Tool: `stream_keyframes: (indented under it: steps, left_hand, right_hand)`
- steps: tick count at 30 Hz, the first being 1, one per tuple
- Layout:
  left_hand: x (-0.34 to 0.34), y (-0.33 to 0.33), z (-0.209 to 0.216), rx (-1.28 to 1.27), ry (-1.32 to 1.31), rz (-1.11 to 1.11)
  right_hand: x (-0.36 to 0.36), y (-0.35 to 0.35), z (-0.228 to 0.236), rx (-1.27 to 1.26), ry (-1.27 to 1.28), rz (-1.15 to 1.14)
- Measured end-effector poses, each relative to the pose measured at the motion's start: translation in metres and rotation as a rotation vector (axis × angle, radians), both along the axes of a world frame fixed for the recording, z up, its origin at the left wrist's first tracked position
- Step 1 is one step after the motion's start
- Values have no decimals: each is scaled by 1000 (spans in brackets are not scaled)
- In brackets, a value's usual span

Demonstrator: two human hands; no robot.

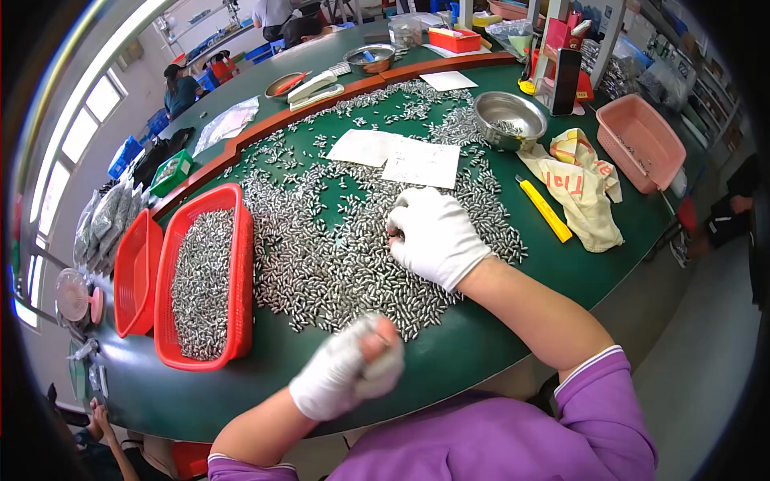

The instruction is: Sorting and inspecting small cylindrical metal parts at a manufacturing workbench.

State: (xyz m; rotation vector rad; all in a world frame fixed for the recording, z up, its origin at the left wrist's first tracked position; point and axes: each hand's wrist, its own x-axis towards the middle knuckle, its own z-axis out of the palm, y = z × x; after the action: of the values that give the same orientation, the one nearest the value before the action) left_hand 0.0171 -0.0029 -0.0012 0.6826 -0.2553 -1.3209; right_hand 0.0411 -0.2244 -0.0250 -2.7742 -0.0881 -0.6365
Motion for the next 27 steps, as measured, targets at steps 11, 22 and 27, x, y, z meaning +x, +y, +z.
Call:
stream_keyframes:
  steps: [11, 22, 27]
  left_hand:
    - [-26, -14, -31, -55, 33, -451]
    - [-18, -12, -29, -6, 89, -506]
    - [-18, -14, -30, -22, 61, -503]
  right_hand:
    - [4, 7, -3, -31, -71, -25]
    - [8, 6, -1, -25, -50, 9]
    - [7, -2, 4, 283, -33, 66]
